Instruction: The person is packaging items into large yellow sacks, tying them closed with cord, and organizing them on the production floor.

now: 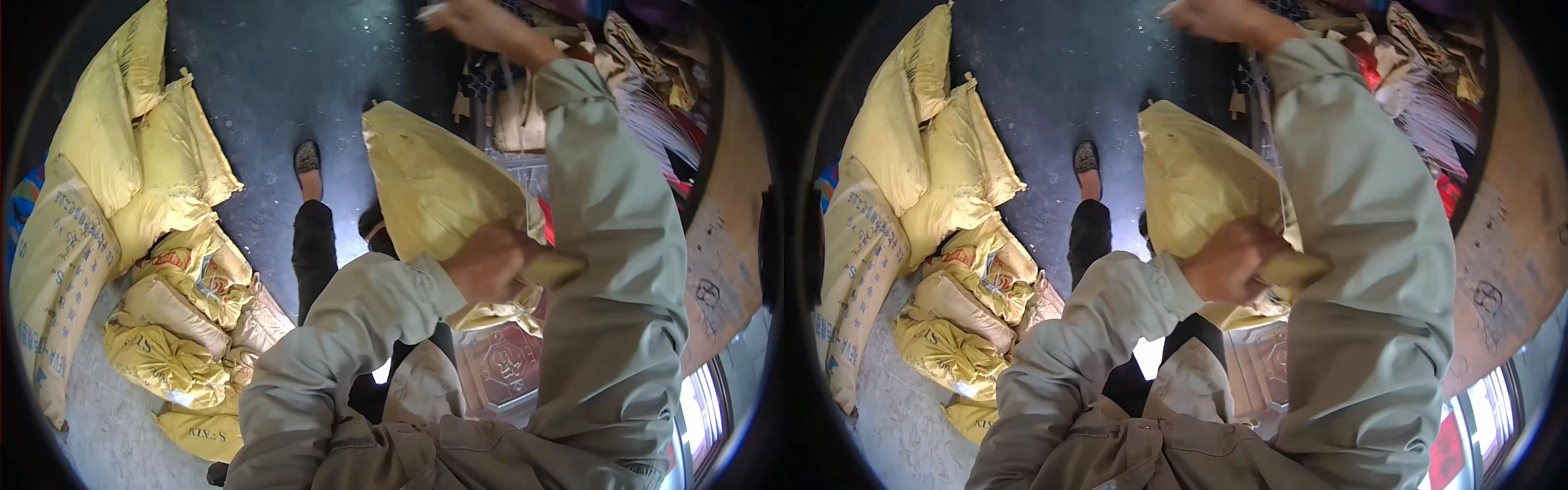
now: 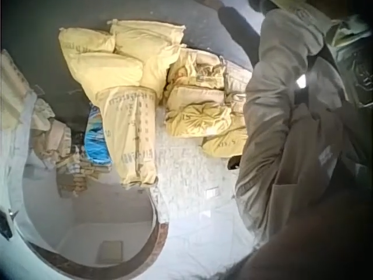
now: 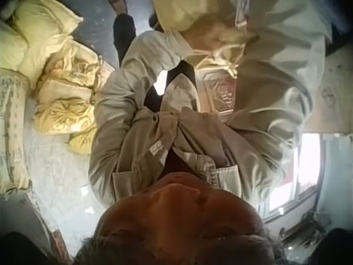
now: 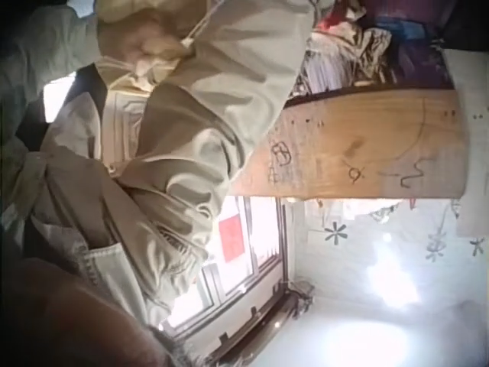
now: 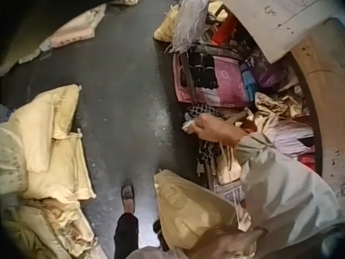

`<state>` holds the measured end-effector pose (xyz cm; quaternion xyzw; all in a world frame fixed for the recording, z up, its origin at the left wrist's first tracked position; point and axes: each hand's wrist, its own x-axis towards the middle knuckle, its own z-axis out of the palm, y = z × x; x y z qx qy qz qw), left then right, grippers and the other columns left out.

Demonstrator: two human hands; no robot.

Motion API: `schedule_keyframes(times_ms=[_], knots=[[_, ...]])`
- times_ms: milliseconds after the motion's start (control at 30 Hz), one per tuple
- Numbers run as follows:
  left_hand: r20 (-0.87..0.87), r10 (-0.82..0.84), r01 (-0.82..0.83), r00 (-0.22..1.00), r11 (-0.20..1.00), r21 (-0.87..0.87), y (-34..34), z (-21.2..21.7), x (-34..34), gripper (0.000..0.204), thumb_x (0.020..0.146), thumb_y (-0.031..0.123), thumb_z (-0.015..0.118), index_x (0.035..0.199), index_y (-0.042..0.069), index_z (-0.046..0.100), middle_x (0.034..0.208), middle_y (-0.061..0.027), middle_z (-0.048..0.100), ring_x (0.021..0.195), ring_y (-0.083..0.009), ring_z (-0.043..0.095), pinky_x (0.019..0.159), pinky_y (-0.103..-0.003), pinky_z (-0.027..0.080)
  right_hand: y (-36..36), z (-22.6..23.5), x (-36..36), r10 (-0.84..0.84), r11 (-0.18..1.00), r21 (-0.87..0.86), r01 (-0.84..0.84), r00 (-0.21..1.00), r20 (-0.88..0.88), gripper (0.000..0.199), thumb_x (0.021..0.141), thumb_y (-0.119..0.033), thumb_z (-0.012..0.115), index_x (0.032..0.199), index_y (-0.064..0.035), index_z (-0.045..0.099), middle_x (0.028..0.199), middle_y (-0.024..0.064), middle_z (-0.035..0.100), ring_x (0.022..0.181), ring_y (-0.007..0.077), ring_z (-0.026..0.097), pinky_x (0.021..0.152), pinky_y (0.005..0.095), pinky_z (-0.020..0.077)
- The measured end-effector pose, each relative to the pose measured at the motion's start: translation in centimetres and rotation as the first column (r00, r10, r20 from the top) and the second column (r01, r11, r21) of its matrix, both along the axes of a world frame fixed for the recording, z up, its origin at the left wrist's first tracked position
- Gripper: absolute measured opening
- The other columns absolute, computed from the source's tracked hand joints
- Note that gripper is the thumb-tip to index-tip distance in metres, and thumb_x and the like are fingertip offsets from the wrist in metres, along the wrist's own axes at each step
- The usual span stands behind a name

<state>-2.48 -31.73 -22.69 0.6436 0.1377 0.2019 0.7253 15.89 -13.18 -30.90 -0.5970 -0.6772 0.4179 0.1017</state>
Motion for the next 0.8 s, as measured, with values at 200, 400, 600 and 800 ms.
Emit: schedule_keyframes(times_ms=[200,400,600,800], knots=[[0.027,0.210,-0.123,0.977,0.667,-0.734,-4.5,-3.0,2.6,0.029,0.064,0.015,0.061,0.091,0.005,0.058,0.077,-0.0148,0.059,0.073,-0.0299,0.056,0.068,-0.039,0.045,-15.7,-8.2,-29.7,0.309,0.935,0.271,-0.228,0.899,-0.311,0.042,0.068,-0.052,0.055,0.059,-0.0119,0.062,0.051,0.0067,0.051,0.048,0.0227,0.052,0.042,0.0350,0.0380],[-0.693,0.285,-0.250,0.663,0.956,0.154,-0.9,-1.2,3.0,0.026,0.071,0.018,0.059,0.093,0.005,0.058,0.076,-0.0188,0.060,0.071,-0.0349,0.058,0.065,-0.041,0.045,-19.2,4.8,-29.6,0.616,0.752,0.252,-0.609,0.514,-0.597,0.023,0.068,-0.030,0.057,0.056,-0.0107,0.060,0.056,0.0083,0.056,0.050,0.0235,0.056,0.041,0.0373,0.0406],[-0.671,0.539,-0.626,0.509,0.767,0.141,-1.9,-1.0,4.7,0.021,0.075,0.016,0.056,0.088,0.000,0.058,0.075,-0.0213,0.059,0.072,-0.0384,0.056,0.062,-0.042,0.043,-16.1,19.6,-30.2,0.477,0.835,0.231,-0.500,0.866,0.148,0.032,0.072,-0.016,0.051,0.102,-0.0063,0.058,0.089,0.0138,0.056,0.092,0.0238,0.053,0.087,0.0369,0.0386],[-0.567,0.644,-0.681,0.513,0.708,0.189,-2.7,-2.1,5.1,0.021,0.078,0.015,0.054,0.089,-0.003,0.058,0.075,-0.0225,0.058,0.073,-0.0387,0.056,0.061,-0.040,0.043,-23.9,28.7,-19.4,-0.012,0.989,0.096,0.111,0.710,-0.704,0.038,0.078,-0.009,0.051,0.114,0.0006,0.047,0.104,0.0116,0.051,0.097,0.0236,0.049,0.089,0.0358,0.0382]])
